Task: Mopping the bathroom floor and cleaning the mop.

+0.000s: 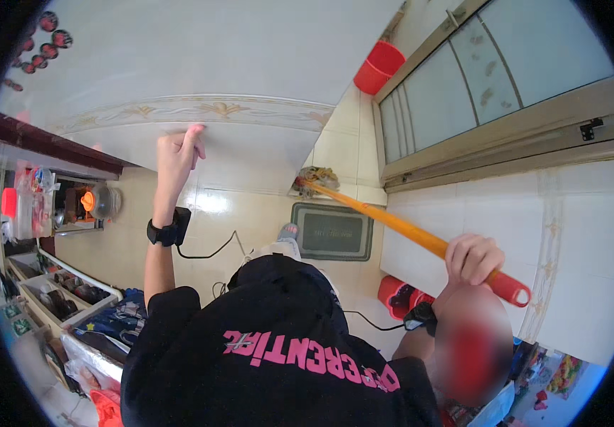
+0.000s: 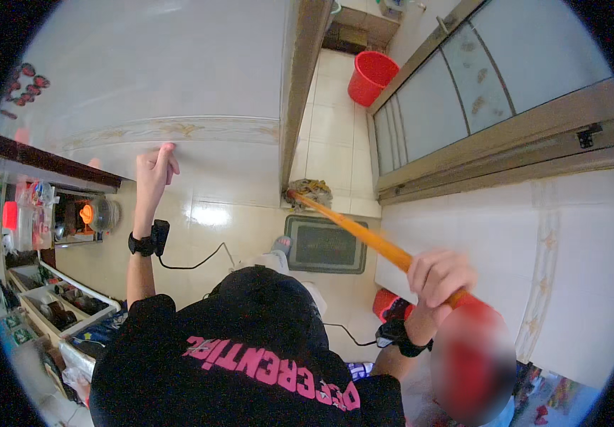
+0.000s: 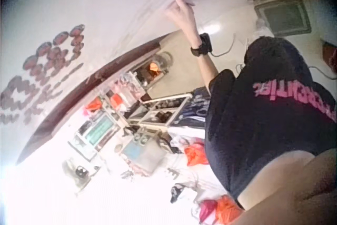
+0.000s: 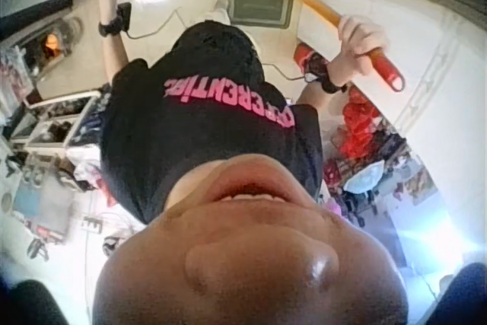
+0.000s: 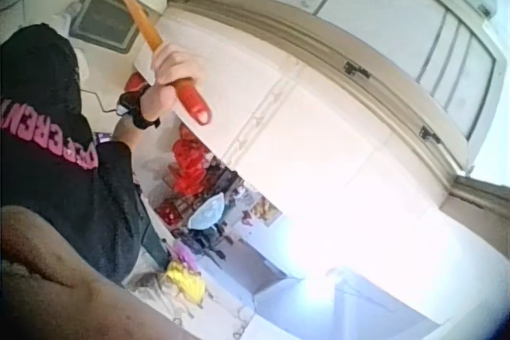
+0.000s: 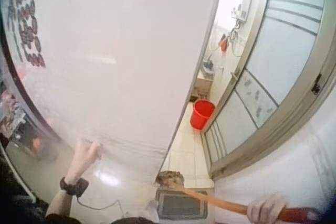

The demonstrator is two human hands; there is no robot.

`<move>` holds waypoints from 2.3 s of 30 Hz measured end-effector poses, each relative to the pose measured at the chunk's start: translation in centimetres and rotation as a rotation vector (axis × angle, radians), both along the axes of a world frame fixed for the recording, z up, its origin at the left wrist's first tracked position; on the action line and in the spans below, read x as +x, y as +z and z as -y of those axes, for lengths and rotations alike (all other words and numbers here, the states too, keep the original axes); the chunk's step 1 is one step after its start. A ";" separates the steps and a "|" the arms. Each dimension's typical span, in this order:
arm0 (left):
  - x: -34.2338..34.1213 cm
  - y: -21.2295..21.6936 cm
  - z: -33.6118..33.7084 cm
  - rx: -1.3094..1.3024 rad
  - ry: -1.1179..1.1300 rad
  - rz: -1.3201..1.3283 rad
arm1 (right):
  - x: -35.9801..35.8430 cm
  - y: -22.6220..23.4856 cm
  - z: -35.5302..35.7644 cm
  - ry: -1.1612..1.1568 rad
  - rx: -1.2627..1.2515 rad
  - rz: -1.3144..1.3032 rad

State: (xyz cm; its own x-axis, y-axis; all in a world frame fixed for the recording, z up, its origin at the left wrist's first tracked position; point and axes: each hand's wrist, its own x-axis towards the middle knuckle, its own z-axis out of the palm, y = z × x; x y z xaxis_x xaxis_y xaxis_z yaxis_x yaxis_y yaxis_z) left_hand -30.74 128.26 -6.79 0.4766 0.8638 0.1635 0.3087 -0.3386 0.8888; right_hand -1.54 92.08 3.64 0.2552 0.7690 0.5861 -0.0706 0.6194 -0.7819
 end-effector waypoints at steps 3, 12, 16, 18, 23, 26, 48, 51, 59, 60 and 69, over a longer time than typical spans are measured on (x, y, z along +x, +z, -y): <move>0.4 1.1 2.4 -0.050 0.031 -0.086 | -2.4 0.9 0.7 -0.047 0.059 0.037; 2.7 -2.6 20.0 -0.088 -0.835 -0.736 | -10.6 0.1 4.2 -0.286 0.212 -0.013; 4.7 -3.1 28.2 0.146 -0.576 -0.455 | -12.8 0.6 7.9 -0.094 0.121 0.146; 5.6 -3.0 31.5 0.233 -0.583 -0.382 | -14.6 0.7 10.4 -0.143 0.047 0.254; 6.2 -3.8 36.7 0.371 -0.659 -0.366 | -16.4 0.0 15.5 -0.185 -0.057 0.338; 7.6 -4.2 37.9 0.427 -0.615 -0.223 | -16.2 -0.2 16.6 -0.329 -0.002 0.223; 20.5 -19.0 27.1 0.313 -0.669 -0.365 | -8.3 -16.9 6.6 -0.501 -0.018 0.442; 22.2 -20.2 25.1 0.287 -0.691 -0.381 | -6.9 -17.8 4.7 -0.487 -0.071 0.464; 26.9 -19.8 22.1 0.158 -0.757 -0.350 | -1.9 -16.8 2.9 -0.653 -0.242 0.515; 27.5 -19.8 22.0 0.156 -0.765 -0.348 | -1.1 -17.0 3.0 -0.640 -0.231 0.535; 29.1 -21.7 19.6 -0.053 -0.714 -0.363 | 13.0 -22.4 2.3 -1.015 -0.616 0.617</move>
